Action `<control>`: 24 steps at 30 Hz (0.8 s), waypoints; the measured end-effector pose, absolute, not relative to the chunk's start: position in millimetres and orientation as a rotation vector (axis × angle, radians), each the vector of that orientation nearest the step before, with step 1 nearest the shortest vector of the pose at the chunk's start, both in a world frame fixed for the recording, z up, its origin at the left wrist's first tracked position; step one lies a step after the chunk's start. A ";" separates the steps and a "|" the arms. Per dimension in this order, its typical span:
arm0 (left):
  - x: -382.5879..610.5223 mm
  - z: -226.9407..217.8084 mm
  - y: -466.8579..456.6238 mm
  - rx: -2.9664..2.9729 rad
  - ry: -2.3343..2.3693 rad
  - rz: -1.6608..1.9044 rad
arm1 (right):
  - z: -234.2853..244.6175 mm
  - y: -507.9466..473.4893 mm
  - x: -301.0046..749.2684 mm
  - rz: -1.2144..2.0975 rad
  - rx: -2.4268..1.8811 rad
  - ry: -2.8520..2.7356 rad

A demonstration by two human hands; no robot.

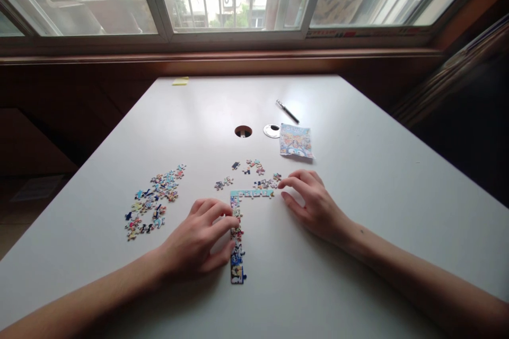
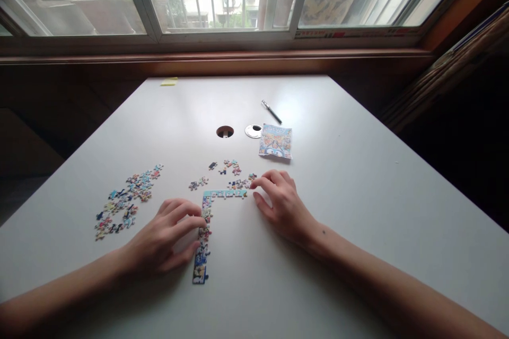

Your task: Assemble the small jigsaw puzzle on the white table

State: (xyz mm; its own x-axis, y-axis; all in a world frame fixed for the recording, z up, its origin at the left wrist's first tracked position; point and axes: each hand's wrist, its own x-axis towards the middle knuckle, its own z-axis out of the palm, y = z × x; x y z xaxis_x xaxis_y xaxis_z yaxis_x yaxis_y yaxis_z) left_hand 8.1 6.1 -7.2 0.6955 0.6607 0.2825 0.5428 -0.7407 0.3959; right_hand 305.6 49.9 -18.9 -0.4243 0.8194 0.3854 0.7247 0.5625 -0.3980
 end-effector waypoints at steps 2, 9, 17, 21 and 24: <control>7.8 -8.0 5.9 2.627 0.947 0.610 | -13.3 55.7 301.9 0.179 -1.182 -2.318; 7.4 -11.1 4.6 2.663 0.940 0.656 | 20.7 89.6 265.3 0.058 -1.050 -2.642; 7.2 -10.9 3.6 2.678 0.918 0.682 | 29.5 109.6 251.3 0.144 -1.095 -2.798; 7.9 -10.2 3.1 2.676 0.914 0.692 | 27.0 111.4 252.7 0.154 -1.152 -2.789; 7.4 -10.5 2.9 2.682 0.913 0.698 | 20.2 111.0 256.6 0.155 -1.126 -2.749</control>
